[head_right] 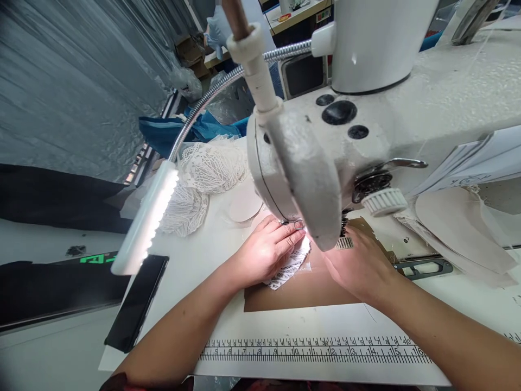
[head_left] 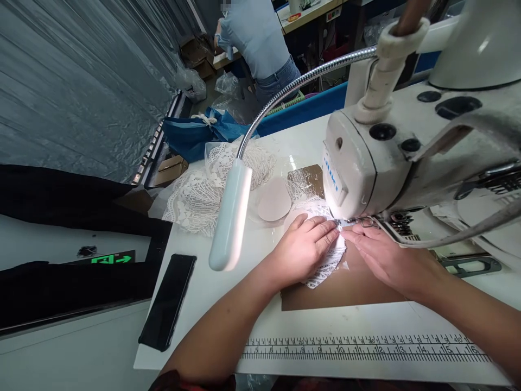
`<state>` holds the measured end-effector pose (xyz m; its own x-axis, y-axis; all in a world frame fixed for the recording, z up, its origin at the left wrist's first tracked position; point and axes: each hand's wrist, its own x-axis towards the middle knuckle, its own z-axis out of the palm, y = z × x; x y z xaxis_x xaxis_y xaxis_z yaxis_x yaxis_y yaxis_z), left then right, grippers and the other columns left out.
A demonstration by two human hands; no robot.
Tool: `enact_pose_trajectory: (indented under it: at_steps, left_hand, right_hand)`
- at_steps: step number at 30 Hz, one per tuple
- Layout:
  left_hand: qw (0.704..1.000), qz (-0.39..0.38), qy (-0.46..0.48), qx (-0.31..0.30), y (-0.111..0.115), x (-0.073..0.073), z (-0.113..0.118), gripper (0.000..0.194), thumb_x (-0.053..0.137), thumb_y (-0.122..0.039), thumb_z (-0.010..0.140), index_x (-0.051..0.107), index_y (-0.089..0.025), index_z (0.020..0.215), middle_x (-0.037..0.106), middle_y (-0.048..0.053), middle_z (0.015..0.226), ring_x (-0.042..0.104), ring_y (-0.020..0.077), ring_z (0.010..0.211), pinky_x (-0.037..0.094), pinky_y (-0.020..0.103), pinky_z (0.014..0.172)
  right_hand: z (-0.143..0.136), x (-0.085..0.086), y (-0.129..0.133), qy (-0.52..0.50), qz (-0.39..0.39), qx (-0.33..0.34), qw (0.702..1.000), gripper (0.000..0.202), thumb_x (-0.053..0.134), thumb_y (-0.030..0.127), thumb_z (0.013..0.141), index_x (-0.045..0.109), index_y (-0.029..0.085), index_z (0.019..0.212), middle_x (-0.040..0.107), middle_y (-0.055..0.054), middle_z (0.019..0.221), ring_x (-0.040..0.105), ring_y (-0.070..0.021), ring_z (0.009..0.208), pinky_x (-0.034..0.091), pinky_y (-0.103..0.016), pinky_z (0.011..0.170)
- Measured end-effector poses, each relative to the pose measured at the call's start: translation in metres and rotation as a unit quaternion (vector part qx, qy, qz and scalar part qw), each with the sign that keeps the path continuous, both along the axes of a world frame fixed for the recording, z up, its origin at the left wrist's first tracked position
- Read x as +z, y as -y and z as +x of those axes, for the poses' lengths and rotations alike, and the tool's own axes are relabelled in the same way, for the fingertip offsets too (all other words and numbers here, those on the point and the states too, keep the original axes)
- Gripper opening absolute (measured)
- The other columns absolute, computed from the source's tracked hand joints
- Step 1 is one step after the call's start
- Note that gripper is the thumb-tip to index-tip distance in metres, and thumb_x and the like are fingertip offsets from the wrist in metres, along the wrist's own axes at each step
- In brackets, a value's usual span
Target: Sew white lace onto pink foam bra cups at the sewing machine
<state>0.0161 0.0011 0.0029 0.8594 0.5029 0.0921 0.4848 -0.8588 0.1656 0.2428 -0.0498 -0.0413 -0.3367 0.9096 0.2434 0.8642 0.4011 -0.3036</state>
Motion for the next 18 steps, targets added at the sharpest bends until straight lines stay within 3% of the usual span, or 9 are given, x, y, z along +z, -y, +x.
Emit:
enact_pose_trajectory:
  at_steps: [4,7,13,18]
  left_hand:
    - [1.000,-0.002,0.006,0.022,-0.001,-0.001,0.001,0.040,0.046,-0.023,0.098,0.055,-0.012,0.135,0.061,0.015,0.136,0.052,0.0275,0.128,0.041,0.048,0.106]
    - [0.999,0.007,0.016,0.035,-0.002,0.000,0.002,0.040,0.042,-0.027,0.101,0.056,-0.010,0.134,0.065,0.017,0.129,0.053,0.0295,0.125,0.042,0.050,0.104]
    - [0.998,0.009,0.013,0.058,-0.005,0.000,0.000,0.042,0.040,-0.031,0.100,0.059,-0.008,0.130,0.064,0.018,0.127,0.051,0.0348,0.124,0.042,0.052,0.101]
    - [0.998,-0.028,0.010,0.059,-0.003,0.004,-0.006,0.049,0.050,-0.042,0.095,0.056,-0.010,0.133,0.057,0.020,0.137,0.047,0.0377,0.128,0.040,0.055,0.104]
  right_hand:
    - [-0.001,0.013,-0.002,-0.006,-0.005,-0.010,1.000,0.036,0.038,0.026,0.094,0.072,0.027,0.108,0.074,-0.008,0.099,0.068,-0.0269,0.089,0.055,-0.040,0.074]
    - [-0.003,0.020,-0.005,-0.008,-0.015,-0.007,1.000,0.036,0.041,0.029,0.094,0.072,0.026,0.111,0.073,-0.010,0.105,0.068,-0.0282,0.094,0.055,-0.041,0.077]
    - [0.001,0.011,-0.012,-0.014,-0.026,0.038,0.999,0.038,0.043,0.028,0.093,0.068,0.029,0.122,0.073,-0.008,0.106,0.066,-0.0272,0.098,0.054,-0.041,0.086]
    - [0.004,0.003,-0.006,-0.021,-0.029,0.020,0.999,0.041,0.041,0.027,0.094,0.066,0.034,0.126,0.073,-0.006,0.105,0.067,-0.0270,0.094,0.055,-0.040,0.080]
